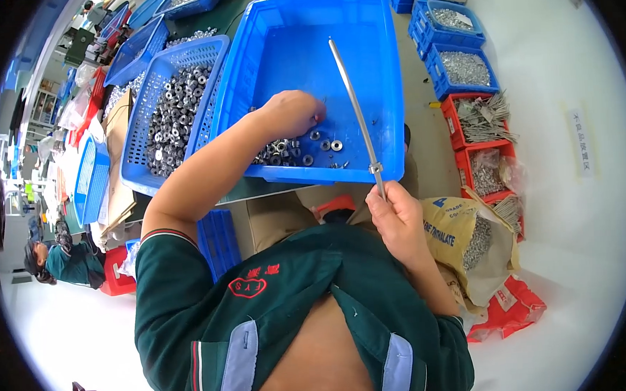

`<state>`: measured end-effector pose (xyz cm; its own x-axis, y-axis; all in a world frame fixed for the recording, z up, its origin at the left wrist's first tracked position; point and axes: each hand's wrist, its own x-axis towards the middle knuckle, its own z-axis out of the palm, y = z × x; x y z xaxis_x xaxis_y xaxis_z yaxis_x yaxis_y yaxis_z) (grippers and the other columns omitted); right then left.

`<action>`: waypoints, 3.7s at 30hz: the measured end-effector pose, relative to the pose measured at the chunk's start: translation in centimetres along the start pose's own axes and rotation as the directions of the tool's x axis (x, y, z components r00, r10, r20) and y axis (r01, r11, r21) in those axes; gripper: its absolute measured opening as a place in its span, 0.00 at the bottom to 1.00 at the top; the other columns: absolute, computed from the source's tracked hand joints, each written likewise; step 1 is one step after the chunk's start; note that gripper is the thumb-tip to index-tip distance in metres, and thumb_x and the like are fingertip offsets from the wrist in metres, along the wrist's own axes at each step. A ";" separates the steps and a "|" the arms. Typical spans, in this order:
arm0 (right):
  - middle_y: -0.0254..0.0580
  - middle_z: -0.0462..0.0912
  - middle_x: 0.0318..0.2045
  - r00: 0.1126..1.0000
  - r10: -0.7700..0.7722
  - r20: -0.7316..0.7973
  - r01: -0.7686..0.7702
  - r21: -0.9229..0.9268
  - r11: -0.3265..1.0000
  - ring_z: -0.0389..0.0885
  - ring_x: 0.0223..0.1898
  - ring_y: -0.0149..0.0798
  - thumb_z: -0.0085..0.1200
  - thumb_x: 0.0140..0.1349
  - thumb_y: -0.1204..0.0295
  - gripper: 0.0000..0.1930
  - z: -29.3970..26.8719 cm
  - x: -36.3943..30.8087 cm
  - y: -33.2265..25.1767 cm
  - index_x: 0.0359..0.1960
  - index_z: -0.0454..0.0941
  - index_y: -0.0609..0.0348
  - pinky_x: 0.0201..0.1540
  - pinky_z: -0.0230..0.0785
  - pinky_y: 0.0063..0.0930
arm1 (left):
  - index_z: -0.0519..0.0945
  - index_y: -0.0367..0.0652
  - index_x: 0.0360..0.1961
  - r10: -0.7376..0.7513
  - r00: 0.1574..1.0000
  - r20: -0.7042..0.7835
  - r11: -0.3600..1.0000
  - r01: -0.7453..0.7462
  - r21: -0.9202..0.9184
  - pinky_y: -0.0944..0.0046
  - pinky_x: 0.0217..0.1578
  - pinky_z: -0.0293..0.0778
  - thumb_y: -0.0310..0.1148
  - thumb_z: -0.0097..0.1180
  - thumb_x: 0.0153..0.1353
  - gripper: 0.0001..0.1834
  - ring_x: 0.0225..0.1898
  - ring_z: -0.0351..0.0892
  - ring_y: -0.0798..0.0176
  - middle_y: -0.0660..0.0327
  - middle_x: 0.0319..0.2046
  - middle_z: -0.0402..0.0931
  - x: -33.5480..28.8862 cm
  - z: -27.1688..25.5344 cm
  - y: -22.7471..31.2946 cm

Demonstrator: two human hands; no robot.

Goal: Inspecting small metal ring components by sliding them onto a measurement rod and sorting them into bins.

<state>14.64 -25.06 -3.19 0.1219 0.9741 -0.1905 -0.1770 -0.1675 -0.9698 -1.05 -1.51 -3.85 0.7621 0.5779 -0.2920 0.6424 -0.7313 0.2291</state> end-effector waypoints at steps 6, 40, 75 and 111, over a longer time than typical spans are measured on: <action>0.24 0.65 0.18 0.999 0.033 0.027 -0.032 -0.030 0.999 0.59 0.18 0.17 0.47 0.64 0.71 0.06 -0.6 -0.3 -0.3 0.31 0.69 0.60 0.20 0.51 0.13 | 0.80 0.41 0.40 -0.158 0.987 -0.018 0.442 0.055 -0.896 0.67 0.36 0.72 0.27 0.50 0.58 0.10 0.35 0.76 0.68 0.61 0.31 0.78 0.3 -3.0 -1.2; 0.23 0.65 0.17 0.982 0.111 0.153 -0.090 -0.138 0.986 0.59 0.19 0.17 0.47 0.65 0.70 0.07 0.3 -1.0 -2.8 0.30 0.70 0.59 0.20 0.52 0.13 | 0.79 0.38 0.37 0.032 0.967 -0.252 -0.365 -0.223 -0.904 0.67 0.36 0.72 0.30 0.60 0.56 0.10 0.33 0.76 0.67 0.61 0.32 0.78 -1.9 -5.0 -3.6; 0.25 0.65 0.17 0.990 0.034 0.140 -0.037 0.017 0.999 0.60 0.17 0.18 0.45 0.64 0.73 0.06 0.7 -1.0 -1.7 0.30 0.70 0.62 0.18 0.52 0.14 | 0.72 0.35 0.49 -0.076 0.935 -0.346 -0.624 -0.315 -0.716 0.66 0.39 0.69 0.37 0.53 0.62 0.19 0.35 0.71 0.67 0.61 0.33 0.73 -2.1 -5.3 -3.1; 0.30 0.61 0.10 0.979 0.044 0.201 -0.064 0.093 0.994 0.56 0.10 0.21 0.41 0.66 0.71 0.09 1.8 -0.4 -2.3 0.29 0.67 0.63 0.12 0.46 0.16 | 0.71 0.38 0.47 0.043 0.882 -0.470 -0.578 -0.361 -0.731 0.63 0.46 0.69 0.29 0.45 0.65 0.11 0.43 0.74 0.61 0.53 0.42 0.74 -2.9 -6.1 -1.4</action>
<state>13.25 -24.80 -0.66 -0.0850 0.9763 -0.1989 -0.2747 -0.2149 -0.9372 -3.66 0.03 2.39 0.7378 0.6482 0.1886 -0.5875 0.4789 0.6523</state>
